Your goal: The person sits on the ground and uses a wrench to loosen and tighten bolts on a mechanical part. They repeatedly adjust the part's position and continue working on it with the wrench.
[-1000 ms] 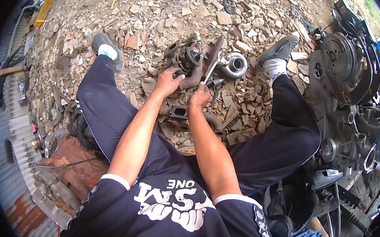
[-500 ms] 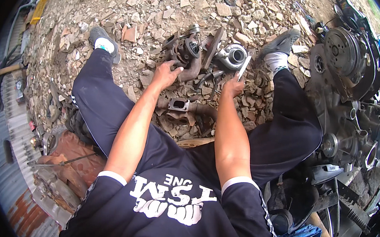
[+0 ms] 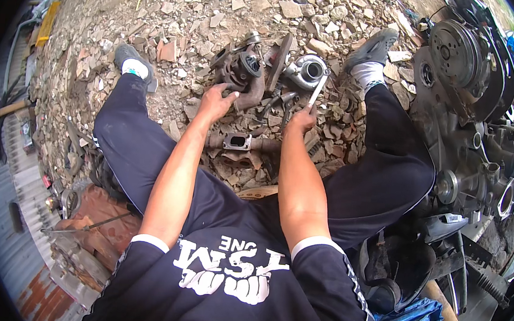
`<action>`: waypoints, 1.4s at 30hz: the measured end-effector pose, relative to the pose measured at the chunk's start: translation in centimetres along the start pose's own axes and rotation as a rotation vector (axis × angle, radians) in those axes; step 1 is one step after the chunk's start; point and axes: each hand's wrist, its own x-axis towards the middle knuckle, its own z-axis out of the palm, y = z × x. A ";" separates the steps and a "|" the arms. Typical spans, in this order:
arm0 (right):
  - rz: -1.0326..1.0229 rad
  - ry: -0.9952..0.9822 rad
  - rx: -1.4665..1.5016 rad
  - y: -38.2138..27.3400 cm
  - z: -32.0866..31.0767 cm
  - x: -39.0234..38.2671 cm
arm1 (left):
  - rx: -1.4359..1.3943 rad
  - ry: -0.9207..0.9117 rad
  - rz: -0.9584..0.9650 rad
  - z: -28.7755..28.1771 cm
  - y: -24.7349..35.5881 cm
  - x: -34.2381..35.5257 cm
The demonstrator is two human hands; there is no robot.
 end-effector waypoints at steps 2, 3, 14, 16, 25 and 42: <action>-0.215 0.038 -0.306 -1.9 1.6 -2.8 | 0.034 0.027 -0.014 -0.1 -1.2 0.0; -0.323 0.048 -0.463 -4.0 2.7 -5.0 | 0.045 0.041 -0.028 -0.4 -1.6 -0.4; 0.262 -0.398 -0.318 -3.0 7.5 -2.4 | -0.004 -0.005 -0.067 -1.1 -0.4 -0.8; 0.354 -0.410 -0.140 -5.1 8.4 -4.0 | -0.027 -0.015 -0.091 -1.4 -0.9 -1.2; -0.309 -0.693 -0.858 -3.3 6.3 -3.0 | 0.015 -0.074 -0.093 -1.0 -1.0 -0.7; -0.512 -0.695 -1.576 -3.9 -3.5 -2.3 | 0.305 -0.420 0.059 3.4 -1.9 -3.7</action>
